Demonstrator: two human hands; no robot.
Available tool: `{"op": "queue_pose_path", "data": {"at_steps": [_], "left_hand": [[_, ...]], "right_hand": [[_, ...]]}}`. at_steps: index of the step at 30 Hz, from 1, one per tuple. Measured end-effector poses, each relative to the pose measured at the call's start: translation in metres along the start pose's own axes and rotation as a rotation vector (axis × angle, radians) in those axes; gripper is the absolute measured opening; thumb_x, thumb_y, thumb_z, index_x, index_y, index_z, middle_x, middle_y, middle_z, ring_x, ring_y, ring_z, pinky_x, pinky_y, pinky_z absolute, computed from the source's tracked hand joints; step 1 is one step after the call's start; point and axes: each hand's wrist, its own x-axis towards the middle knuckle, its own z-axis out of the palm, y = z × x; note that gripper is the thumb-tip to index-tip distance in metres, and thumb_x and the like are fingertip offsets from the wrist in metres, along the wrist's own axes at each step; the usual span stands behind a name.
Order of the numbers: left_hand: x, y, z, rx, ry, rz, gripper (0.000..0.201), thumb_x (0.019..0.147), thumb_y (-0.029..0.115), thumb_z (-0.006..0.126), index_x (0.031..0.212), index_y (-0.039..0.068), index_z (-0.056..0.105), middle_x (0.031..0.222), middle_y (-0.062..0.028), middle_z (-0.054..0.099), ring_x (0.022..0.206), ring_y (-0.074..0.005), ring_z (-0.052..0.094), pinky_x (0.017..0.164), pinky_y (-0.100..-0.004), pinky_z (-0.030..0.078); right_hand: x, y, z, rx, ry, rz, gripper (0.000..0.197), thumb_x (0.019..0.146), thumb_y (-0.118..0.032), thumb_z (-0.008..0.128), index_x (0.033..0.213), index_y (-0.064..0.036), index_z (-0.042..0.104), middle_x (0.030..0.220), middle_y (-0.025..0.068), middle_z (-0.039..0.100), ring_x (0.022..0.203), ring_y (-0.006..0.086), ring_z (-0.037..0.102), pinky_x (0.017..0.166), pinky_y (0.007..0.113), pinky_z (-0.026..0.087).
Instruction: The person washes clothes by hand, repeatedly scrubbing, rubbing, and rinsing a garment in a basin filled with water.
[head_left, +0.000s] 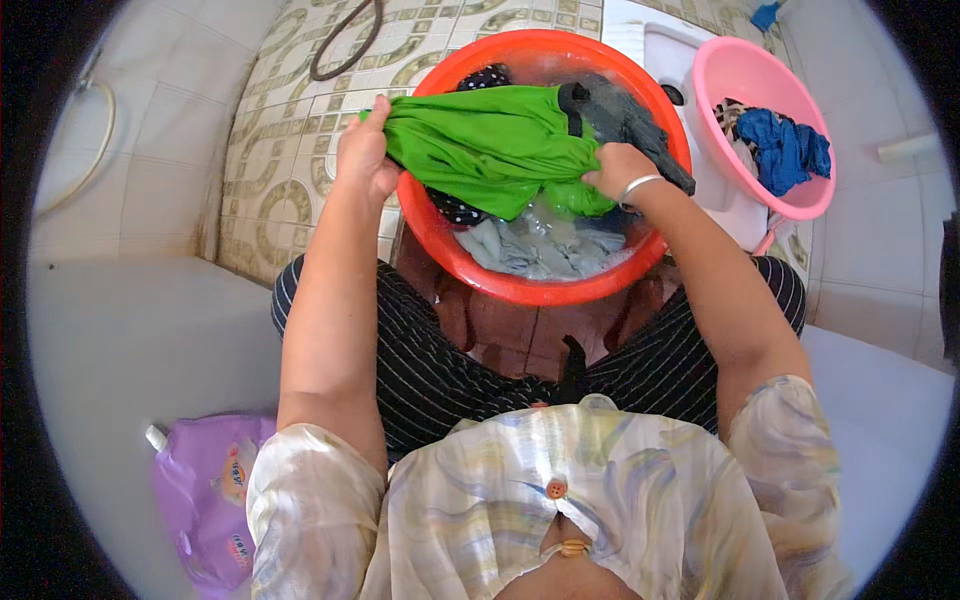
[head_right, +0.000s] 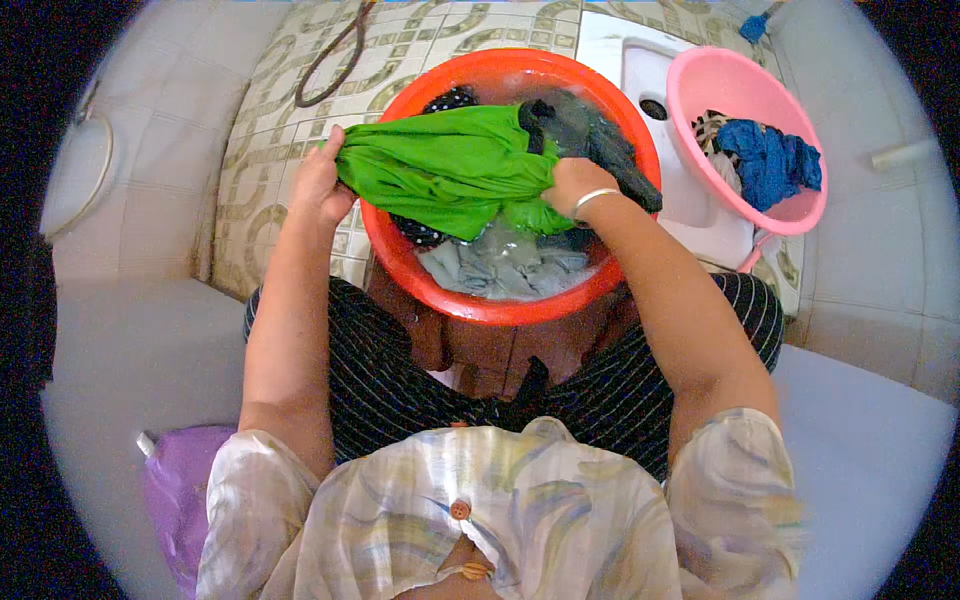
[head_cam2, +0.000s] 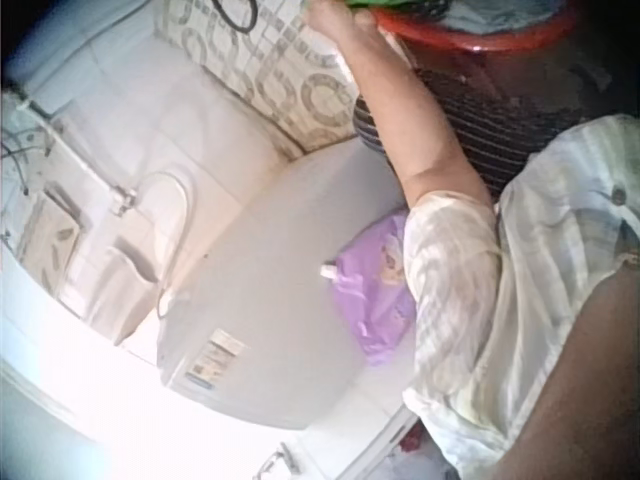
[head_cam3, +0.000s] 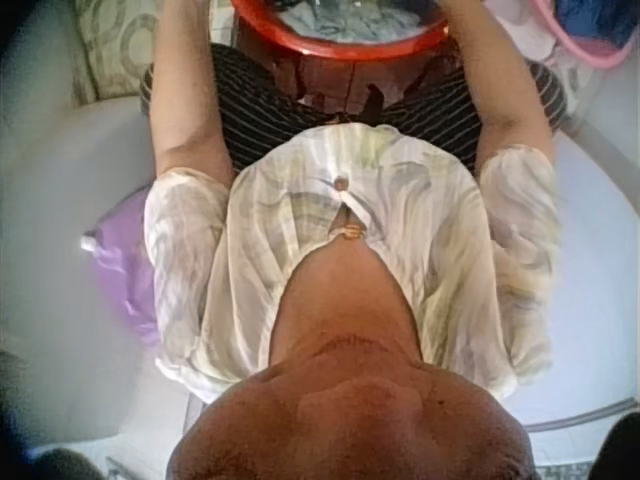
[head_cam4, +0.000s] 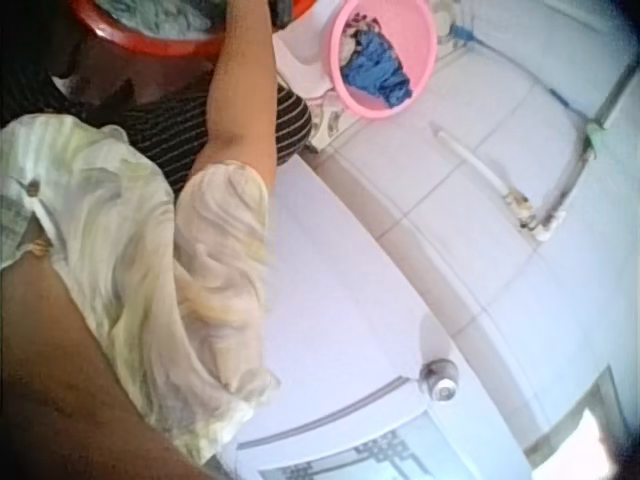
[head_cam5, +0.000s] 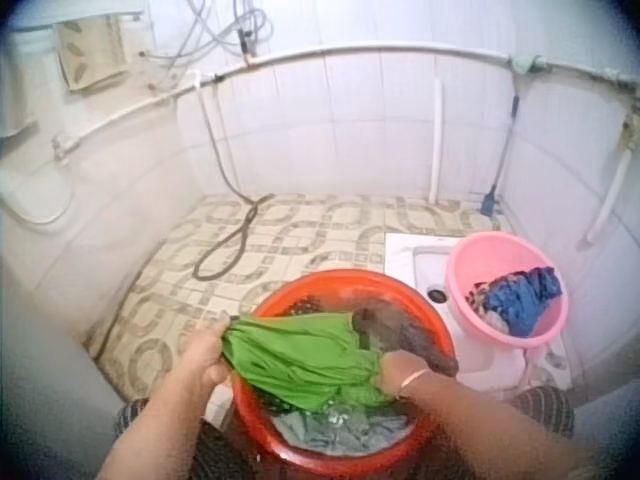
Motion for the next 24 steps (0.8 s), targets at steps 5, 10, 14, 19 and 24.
{"op": "queue_pose_path", "data": {"at_steps": [5, 10, 14, 19, 24], "left_hand": [[-0.008, 0.023, 0.000, -0.150, -0.046, 0.115, 0.038, 0.085, 0.021, 0.052, 0.109, 0.000, 0.031, 0.092, -0.0129, 0.052, 0.077, -0.0256, 0.056, 0.066, -0.0415, 0.050], [-0.025, 0.046, 0.005, -0.356, -0.221, 0.112, 0.035, 0.084, 0.025, 0.052, 0.106, 0.000, 0.042, 0.086, -0.0119, 0.055, 0.077, -0.0239, 0.057, 0.067, -0.0405, 0.049], [-0.043, 0.055, 0.000, -0.539, -0.486, 0.011, 0.031, 0.085, 0.030, 0.048, 0.090, 0.000, 0.054, 0.085, -0.0127, 0.060, 0.079, -0.0231, 0.058, 0.072, -0.0368, 0.048], [-0.033, 0.064, -0.016, -0.437, -0.324, 0.000, 0.033, 0.087, 0.031, 0.046, 0.090, -0.001, 0.053, 0.090, -0.0136, 0.059, 0.082, -0.0242, 0.057, 0.076, -0.0373, 0.047], [0.002, 0.022, -0.041, -0.187, 0.024, -0.021, 0.027, 0.087, 0.024, 0.046, 0.098, -0.001, 0.046, 0.094, -0.0139, 0.054, 0.085, -0.0242, 0.055, 0.073, -0.0382, 0.047]], "right_hand": [[-0.002, 0.009, -0.045, 1.358, 0.295, -0.126, 0.036, 0.071, -0.025, 0.061, 0.096, 0.0003, 0.057, 0.089, 0.0093, 0.059, 0.082, 0.0171, 0.054, 0.071, 0.032, 0.041], [-0.028, 0.014, -0.114, 2.097, 0.046, -0.587, 0.026, 0.082, -0.012, 0.045, 0.101, 0.0045, 0.051, 0.102, 0.0153, 0.056, 0.097, 0.0269, 0.052, 0.089, 0.040, 0.039], [-0.025, 0.008, -0.159, 1.993, 0.016, -0.710, 0.023, 0.081, -0.011, 0.045, 0.096, 0.0042, 0.053, 0.097, 0.0148, 0.058, 0.094, 0.0264, 0.055, 0.086, 0.038, 0.042], [0.005, -0.027, -0.198, 1.469, 0.290, -0.467, 0.019, 0.077, -0.015, 0.054, 0.086, 0.0008, 0.056, 0.081, 0.0097, 0.059, 0.070, 0.0184, 0.057, 0.065, 0.030, 0.048], [0.055, -0.009, -0.146, 0.803, 0.379, -0.034, 0.018, 0.074, -0.019, 0.059, 0.083, -0.0044, 0.055, 0.074, 0.0052, 0.057, 0.067, 0.0112, 0.055, 0.054, 0.024, 0.045]]}}
